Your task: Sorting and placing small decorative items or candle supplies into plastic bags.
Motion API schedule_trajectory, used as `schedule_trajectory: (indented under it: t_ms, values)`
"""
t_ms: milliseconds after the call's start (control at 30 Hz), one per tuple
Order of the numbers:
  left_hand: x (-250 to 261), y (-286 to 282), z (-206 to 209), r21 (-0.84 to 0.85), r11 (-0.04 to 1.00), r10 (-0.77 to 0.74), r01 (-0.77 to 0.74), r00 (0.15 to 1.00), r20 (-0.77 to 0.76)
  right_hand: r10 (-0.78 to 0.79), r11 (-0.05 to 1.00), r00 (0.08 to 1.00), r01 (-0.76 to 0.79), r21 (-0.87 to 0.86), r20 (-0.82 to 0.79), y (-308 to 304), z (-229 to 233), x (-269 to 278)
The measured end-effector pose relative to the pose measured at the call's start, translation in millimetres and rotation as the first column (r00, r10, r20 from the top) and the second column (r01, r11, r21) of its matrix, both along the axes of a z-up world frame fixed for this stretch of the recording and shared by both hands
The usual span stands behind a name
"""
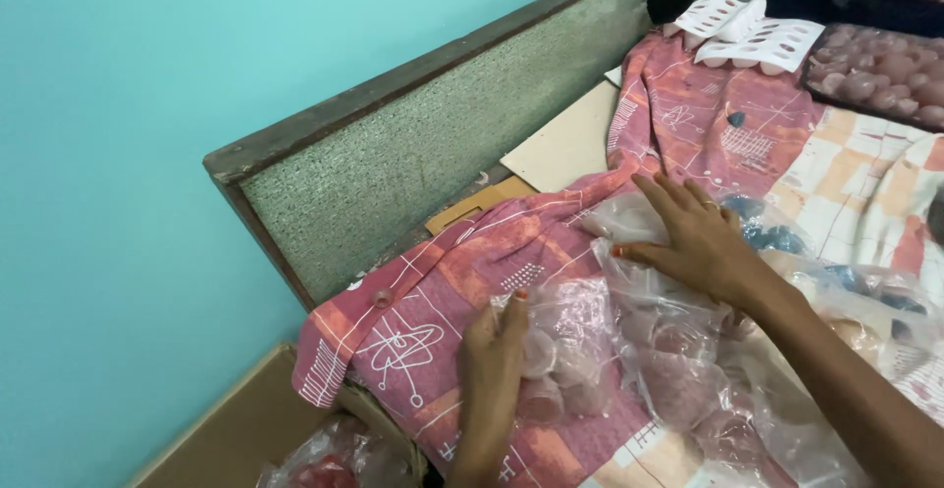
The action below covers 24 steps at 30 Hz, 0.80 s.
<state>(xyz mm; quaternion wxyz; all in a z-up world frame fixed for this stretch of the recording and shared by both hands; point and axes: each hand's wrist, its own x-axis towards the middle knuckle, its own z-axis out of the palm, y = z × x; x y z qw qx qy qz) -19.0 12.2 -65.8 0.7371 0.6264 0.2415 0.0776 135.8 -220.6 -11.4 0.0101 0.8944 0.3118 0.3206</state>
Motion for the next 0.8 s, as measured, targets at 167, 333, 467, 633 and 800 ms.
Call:
schedule_trajectory:
  t_ms: [167, 333, 467, 633, 800]
  values:
    - [-1.8, -2.6, -23.1, 0.066, 0.988, -0.140, 0.137, 0.989, 0.039, -0.106, 0.985, 0.784, 0.165, 0.041, -0.611, 1.1, 11.3, 16.8]
    - [-6.3, 2.1, -19.8, -0.090, 0.971, -0.202, 0.220, 0.964, 0.173, -0.172, 0.957, 0.797, 0.274, 0.093, -0.578, -16.1, 44.6, 15.0]
    - [-8.0, 5.6, -3.9, -0.251, 0.946, -0.161, 0.206, 0.969, 0.188, -0.045, 0.891, 0.794, 0.306, 0.335, -0.607, -27.2, 103.8, -23.0]
    - [0.7, 7.4, -10.5, -0.452, 0.866, -0.154, 0.213, 0.974, 0.164, 0.110, 0.877, 0.625, 0.304, 0.371, -0.773, -3.0, 128.3, -72.9]
    - [6.7, 3.2, -40.0, -0.617, 0.741, -0.209, 0.264, 0.964, 0.161, 0.128, 0.964, 0.516, 0.138, 0.229, -0.847, 70.1, 92.0, -104.6]
